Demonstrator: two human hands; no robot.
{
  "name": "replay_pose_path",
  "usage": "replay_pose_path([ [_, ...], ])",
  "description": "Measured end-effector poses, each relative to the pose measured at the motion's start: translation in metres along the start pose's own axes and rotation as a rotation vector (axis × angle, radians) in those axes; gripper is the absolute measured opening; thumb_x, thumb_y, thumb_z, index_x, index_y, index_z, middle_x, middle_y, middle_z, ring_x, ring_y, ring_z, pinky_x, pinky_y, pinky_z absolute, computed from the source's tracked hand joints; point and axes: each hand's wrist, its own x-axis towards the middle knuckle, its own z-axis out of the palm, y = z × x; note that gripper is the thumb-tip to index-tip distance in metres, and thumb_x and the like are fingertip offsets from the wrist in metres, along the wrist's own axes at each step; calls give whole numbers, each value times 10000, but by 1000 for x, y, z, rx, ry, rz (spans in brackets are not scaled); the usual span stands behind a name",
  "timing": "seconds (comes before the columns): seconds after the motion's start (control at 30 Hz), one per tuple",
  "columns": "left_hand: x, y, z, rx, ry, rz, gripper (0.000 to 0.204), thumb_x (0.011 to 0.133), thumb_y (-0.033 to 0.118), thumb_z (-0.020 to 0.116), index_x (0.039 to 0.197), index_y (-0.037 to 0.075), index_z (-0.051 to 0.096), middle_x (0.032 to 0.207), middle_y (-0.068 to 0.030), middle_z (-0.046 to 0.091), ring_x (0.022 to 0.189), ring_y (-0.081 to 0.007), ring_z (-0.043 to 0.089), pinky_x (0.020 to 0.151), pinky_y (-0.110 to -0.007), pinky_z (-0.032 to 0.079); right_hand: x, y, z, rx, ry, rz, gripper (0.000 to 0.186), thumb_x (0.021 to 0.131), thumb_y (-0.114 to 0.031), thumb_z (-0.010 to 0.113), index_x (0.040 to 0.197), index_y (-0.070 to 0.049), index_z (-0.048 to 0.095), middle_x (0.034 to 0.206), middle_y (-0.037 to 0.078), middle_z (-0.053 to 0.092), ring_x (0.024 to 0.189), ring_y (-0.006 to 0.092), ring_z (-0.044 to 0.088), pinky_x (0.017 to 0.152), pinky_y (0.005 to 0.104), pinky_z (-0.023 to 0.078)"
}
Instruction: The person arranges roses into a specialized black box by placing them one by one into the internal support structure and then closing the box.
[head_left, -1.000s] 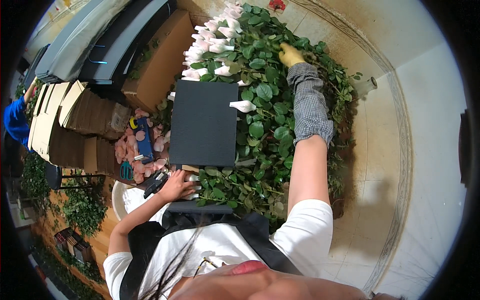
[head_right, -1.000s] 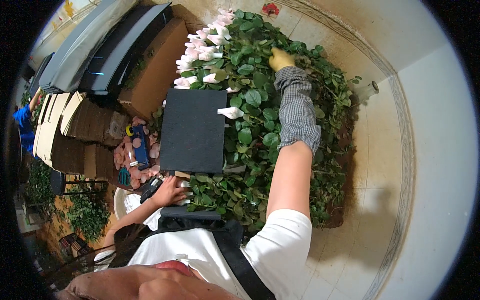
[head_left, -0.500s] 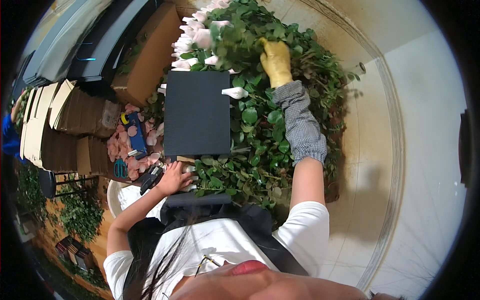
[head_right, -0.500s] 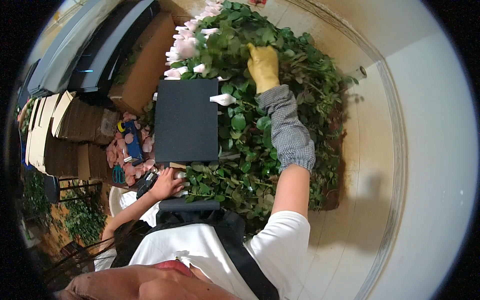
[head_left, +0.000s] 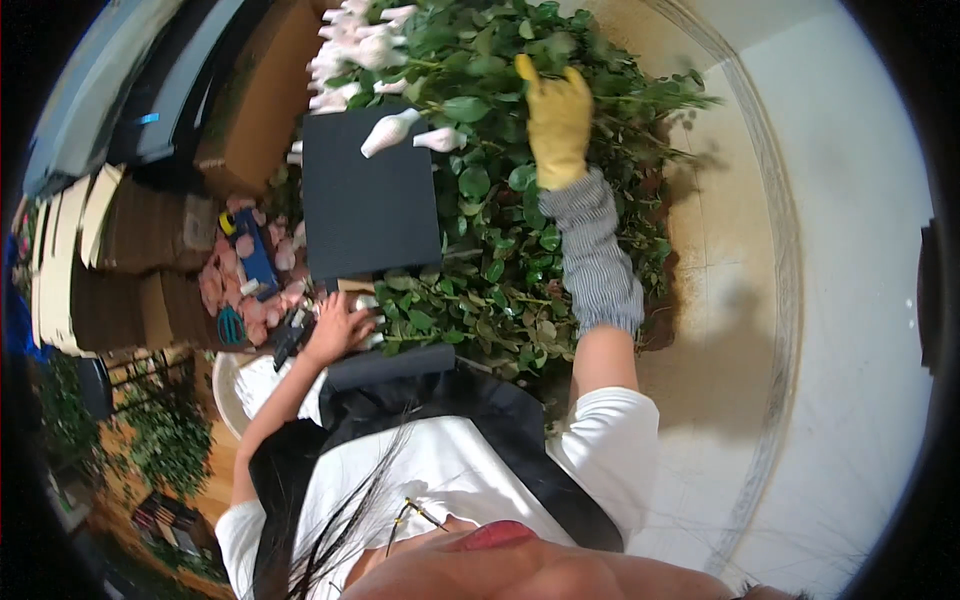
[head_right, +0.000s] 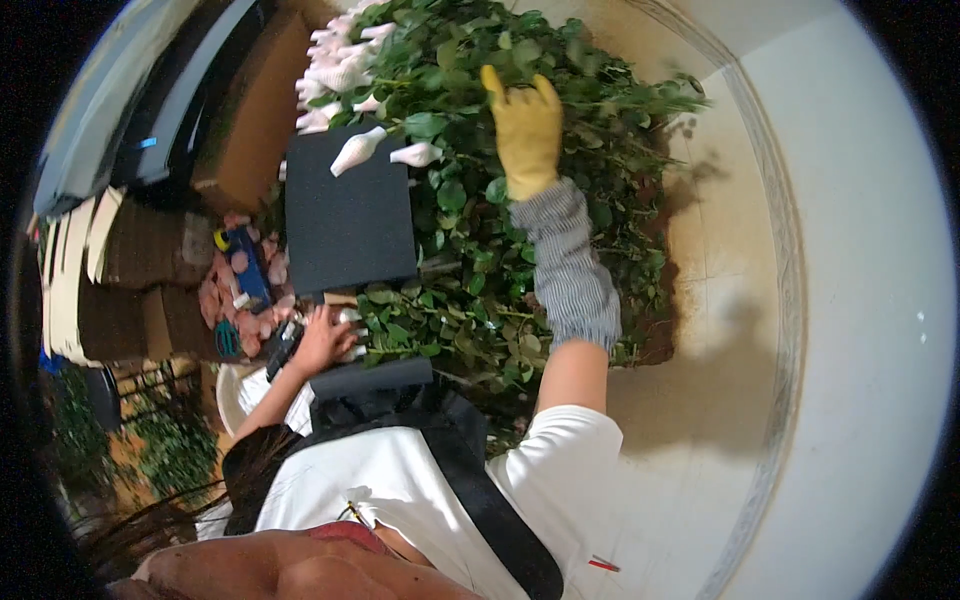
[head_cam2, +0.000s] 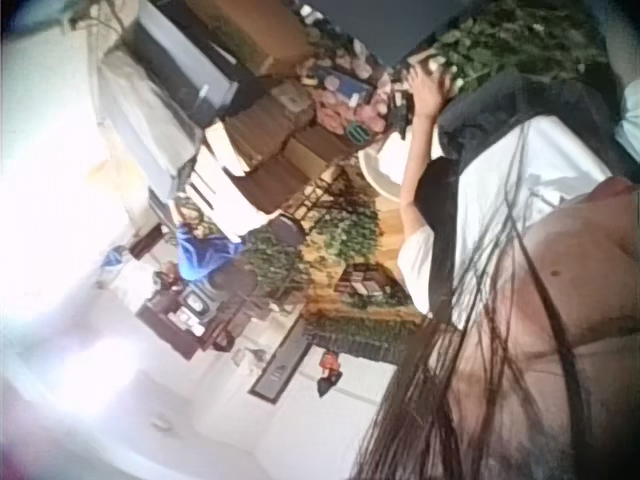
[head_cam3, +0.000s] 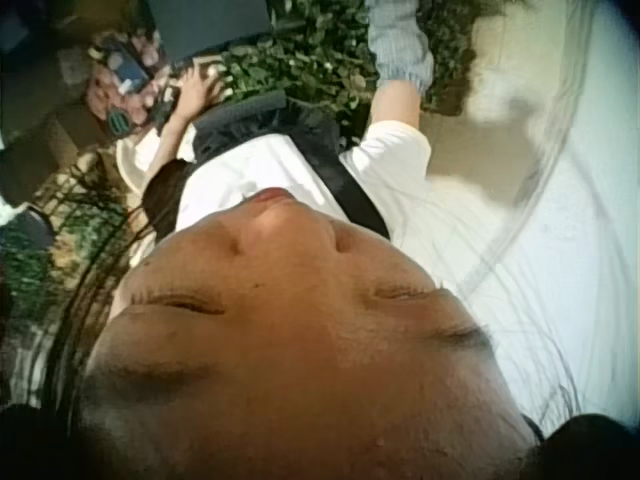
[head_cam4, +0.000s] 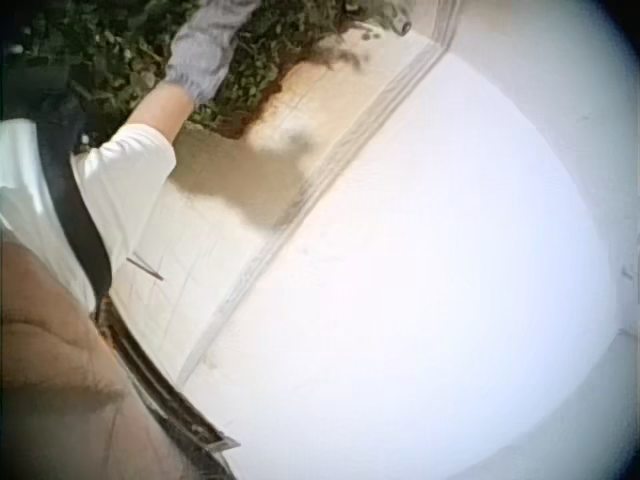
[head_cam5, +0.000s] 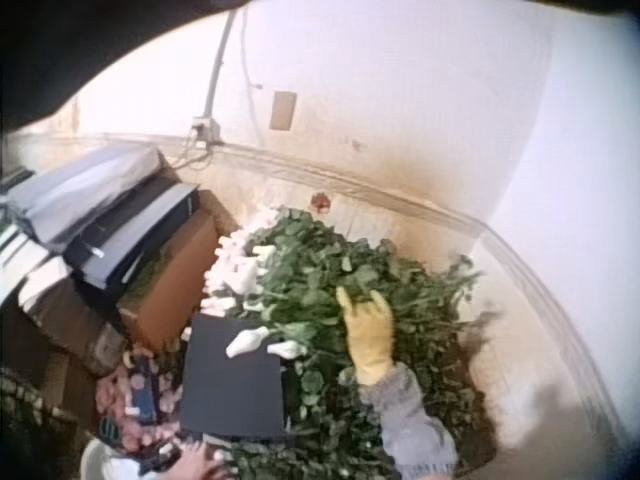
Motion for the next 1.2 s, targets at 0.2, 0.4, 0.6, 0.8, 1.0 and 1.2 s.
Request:
replay_pose_path([
  [0.2, -3, 0, 6, -194, 132, -25, 578, 821, 248, 748, 1316, 70, 510, 1126, -224, 514, 1072, -409, 498, 906, -486, 422, -79, -16, -145, 270, -359, -196, 55, 739, -39, 669, 756, -90, 677, 655, 59, 536, 707, 216, 579, 691, 340, 520],
  [0.4, 3, 5, -7, -113, 140, 21, 599, 739, 221, 784, 1267, 31, 575, 1106, -173, 627, 1010, -372, 607, 860, -457, 507, -236, -141, -88, 461, -650, -133, 68, 712, -90, 660, 724, -155, 676, 685, 22, 606, 736, 202, 632, 789, 338, 493],
  [0.6, 15, 15, -29, 79, 68, 22, 526, 735, 352, 760, 1172, 79, 653, 1149, -152, 601, 1111, -332, 555, 968, -452, 436, -286, -181, -37, 475, -928, -31, 403, 859, -124, 628, 1257, -178, 650, 1099, 33, 698, 1038, 234, 651, 1052, 386, 404],
  [0.8, 17, -13, 5, 98, -23, 19, 547, 750, 271, 759, 1221, 87, 550, 1183, -261, 498, 1195, -452, 441, 1077, -533, 340, -240, -136, -90, 692, -403, 84, 295, 888, -13, 584, 1157, -105, 664, 979, 82, 689, 858, 249, 656, 1003, 425, 467],
  [1.0, 2, -16, 26, -112, 210, -43, 733, 711, 420, 832, 1285, 65, 547, 1314, -238, 440, 1195, -438, 429, 1001, -508, 382, -179, -118, -160, 431, -208, 116, 188, 764, -3, 661, 944, -40, 699, 781, 91, 626, 744, 262, 619, 746, 412, 555],
  [1.2, -4, -8, 22, -72, 138, -116, 640, 714, 498, 817, 1182, 94, 648, 1256, -232, 469, 1169, -424, 441, 996, -515, 373, -241, -207, -85, 558, -474, 133, 181, 768, -17, 638, 939, -49, 692, 858, 103, 680, 725, 306, 637, 633, 401, 516],
])
